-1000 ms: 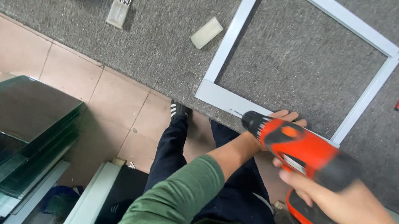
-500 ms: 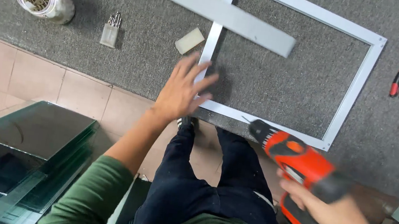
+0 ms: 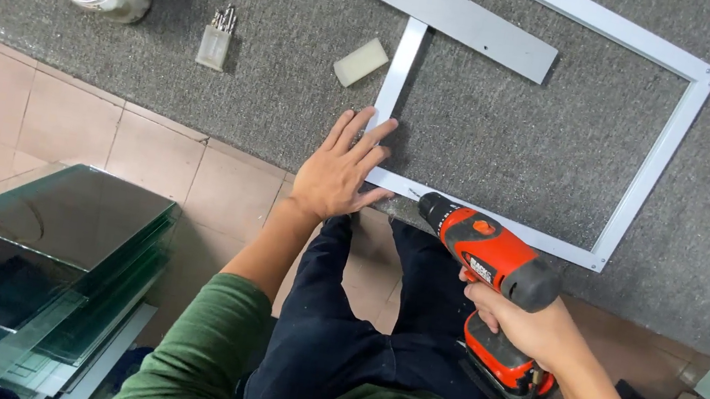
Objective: Assembling a square metal frame by drilling holes and using a rivet gun to secure the corner joints.
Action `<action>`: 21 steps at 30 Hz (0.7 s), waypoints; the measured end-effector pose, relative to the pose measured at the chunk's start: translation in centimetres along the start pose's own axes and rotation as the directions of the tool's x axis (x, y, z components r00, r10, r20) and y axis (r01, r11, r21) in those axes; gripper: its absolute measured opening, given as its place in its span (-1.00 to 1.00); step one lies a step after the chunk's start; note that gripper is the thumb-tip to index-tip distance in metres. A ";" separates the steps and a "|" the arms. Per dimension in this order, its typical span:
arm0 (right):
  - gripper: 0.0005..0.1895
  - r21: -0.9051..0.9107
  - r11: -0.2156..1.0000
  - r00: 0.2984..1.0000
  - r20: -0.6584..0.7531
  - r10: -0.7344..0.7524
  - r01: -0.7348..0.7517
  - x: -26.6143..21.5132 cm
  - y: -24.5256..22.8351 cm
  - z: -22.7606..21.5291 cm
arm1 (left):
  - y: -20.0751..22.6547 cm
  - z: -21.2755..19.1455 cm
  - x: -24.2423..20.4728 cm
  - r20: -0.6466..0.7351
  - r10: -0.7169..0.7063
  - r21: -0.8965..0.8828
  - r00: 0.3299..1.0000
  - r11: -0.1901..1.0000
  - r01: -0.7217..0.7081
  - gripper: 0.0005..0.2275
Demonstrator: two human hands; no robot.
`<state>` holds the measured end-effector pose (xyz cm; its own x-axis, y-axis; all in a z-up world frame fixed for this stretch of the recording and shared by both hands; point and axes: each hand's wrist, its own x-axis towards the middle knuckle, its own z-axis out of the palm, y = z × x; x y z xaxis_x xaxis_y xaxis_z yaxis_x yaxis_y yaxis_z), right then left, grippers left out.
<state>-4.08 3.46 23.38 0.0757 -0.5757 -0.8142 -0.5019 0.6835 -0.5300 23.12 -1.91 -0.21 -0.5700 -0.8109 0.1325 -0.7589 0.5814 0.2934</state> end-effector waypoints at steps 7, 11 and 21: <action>-0.53 -0.023 0.998 0.999 -0.009 0.054 -0.054 -0.1 -0.1 0.4 | -0.1 -0.1 0.0 -0.021 0.019 0.009 1.000 1.000 -0.019 -0.42; -0.49 0.010 0.996 0.996 -0.034 0.083 -0.083 0.0 -0.8 0.8 | -0.1 0.1 0.1 -0.017 0.017 0.007 1.000 1.000 -0.017 -0.42; -0.53 0.041 0.990 0.987 -0.081 0.136 -0.133 -0.5 -2.2 1.0 | -0.2 -0.1 0.0 -0.021 0.023 0.045 1.000 0.999 -0.023 -0.41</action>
<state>-2.21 2.69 24.69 -0.0629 -0.5121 -0.8566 -0.4713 0.7718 -0.4268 23.26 -2.00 -0.16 -0.5809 -0.7983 0.1592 -0.7592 0.6019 0.2477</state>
